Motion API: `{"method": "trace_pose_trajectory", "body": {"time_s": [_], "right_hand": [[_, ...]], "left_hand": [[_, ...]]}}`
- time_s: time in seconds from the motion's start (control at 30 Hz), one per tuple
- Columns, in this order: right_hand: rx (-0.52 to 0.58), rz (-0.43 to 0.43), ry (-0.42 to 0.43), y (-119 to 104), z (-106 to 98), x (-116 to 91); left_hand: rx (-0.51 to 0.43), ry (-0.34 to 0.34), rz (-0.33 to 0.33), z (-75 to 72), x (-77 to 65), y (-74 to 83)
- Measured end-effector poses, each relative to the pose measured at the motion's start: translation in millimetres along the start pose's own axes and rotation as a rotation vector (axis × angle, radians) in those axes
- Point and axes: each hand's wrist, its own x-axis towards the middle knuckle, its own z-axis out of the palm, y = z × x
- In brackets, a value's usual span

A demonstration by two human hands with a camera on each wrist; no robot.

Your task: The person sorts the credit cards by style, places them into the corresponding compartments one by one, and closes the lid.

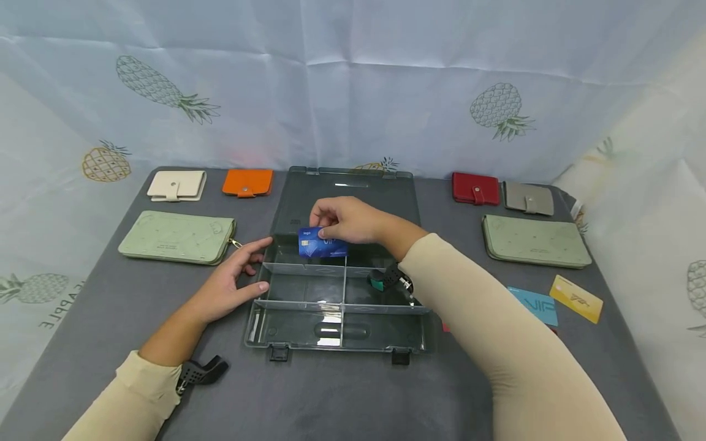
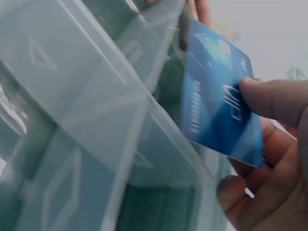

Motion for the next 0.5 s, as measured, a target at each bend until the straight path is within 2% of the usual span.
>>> {"method": "trace_pose_trajectory", "body": {"time_s": [0.2,0.5], "right_hand": [[-0.083,-0.007,0.075,-5,20,6],[-0.362,-0.1,-0.018,-7,37,8]], "left_hand": [[0.004,-0.001,-0.001,1.3,1.5,0.1],[0.001,-0.001,-0.011,1.0,0.5,-0.9]]}}
